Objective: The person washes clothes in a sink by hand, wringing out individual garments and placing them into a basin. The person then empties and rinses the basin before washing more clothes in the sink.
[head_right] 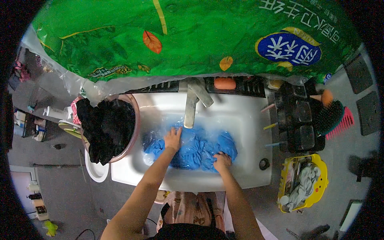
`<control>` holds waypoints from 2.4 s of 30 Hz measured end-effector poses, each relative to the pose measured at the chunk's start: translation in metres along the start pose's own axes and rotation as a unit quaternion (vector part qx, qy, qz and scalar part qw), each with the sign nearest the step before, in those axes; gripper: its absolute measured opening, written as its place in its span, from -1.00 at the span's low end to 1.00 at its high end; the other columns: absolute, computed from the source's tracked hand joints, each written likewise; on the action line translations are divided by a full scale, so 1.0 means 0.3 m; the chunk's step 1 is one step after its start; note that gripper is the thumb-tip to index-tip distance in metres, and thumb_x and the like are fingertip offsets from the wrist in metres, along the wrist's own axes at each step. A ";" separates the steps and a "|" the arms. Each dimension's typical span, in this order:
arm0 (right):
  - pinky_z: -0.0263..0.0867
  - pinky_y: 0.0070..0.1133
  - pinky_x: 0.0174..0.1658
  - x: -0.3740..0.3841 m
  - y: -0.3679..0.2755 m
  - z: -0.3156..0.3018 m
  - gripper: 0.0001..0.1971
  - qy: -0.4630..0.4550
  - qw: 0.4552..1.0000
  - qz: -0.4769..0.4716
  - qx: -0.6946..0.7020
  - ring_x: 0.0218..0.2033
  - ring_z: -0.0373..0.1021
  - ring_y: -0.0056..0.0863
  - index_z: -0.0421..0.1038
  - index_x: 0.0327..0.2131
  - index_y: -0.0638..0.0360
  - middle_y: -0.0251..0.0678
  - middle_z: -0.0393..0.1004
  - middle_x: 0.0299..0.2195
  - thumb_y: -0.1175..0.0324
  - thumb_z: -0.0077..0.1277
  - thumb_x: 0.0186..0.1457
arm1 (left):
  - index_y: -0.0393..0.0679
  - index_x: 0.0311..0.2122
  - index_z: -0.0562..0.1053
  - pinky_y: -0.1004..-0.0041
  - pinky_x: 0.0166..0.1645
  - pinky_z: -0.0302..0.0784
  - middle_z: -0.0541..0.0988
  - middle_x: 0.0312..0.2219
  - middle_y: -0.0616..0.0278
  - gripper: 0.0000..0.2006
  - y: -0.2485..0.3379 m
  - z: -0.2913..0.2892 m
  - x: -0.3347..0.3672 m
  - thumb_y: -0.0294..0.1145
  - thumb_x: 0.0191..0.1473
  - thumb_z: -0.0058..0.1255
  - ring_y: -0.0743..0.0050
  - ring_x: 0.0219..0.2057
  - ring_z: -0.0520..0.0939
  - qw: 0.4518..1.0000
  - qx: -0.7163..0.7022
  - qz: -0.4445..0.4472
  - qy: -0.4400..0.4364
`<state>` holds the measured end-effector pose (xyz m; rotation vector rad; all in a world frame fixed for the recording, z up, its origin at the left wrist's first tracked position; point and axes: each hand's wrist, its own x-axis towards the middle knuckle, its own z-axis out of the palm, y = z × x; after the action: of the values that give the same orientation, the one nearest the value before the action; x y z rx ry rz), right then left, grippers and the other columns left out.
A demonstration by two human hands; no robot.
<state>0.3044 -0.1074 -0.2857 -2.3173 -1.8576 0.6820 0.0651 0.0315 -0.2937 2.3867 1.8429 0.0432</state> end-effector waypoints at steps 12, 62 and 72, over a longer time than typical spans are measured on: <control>-0.15 -0.15 0.06 0.027 -0.289 -0.013 -0.37 0.125 0.988 0.054 -0.078 0.09 -0.07 -0.14 0.29 -0.11 0.08 -0.15 0.14 -0.02 -0.19 -0.13 -0.17 | -0.24 -0.13 0.34 0.40 -0.23 0.40 0.50 -0.41 -0.06 -0.55 -0.008 -0.084 -0.265 -0.17 -0.12 -0.04 0.27 -0.37 0.53 0.843 -0.448 -0.293 -0.044; -0.13 -0.41 0.14 0.205 -0.207 0.030 0.05 0.004 0.873 0.281 0.399 0.13 -0.08 -0.13 -0.18 0.11 0.37 0.06 -0.09 0.11 -0.19 0.05 -0.30 | -0.34 -0.24 0.40 0.46 -0.13 0.33 0.51 -0.34 -0.01 -0.67 0.212 0.053 -0.186 -0.58 -0.20 -0.25 0.30 -0.27 0.49 0.744 -0.655 -0.130 -0.023; 0.17 -0.51 -0.13 0.196 -0.105 0.194 -0.39 -0.019 0.670 0.229 0.706 -0.14 0.19 -0.40 0.14 -0.04 0.24 -0.15 0.22 -0.11 0.25 0.09 -0.21 | -0.27 -0.38 0.44 0.33 -0.29 0.41 0.47 -0.44 -0.08 -0.73 0.345 -0.110 -0.240 -0.53 -0.31 -0.18 -0.05 -0.39 0.49 0.816 -0.566 0.115 -0.001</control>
<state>0.2622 -0.0554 -0.3436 -1.4749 -0.1868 1.4605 0.1429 -0.0610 -0.2448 1.6455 0.9648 0.8798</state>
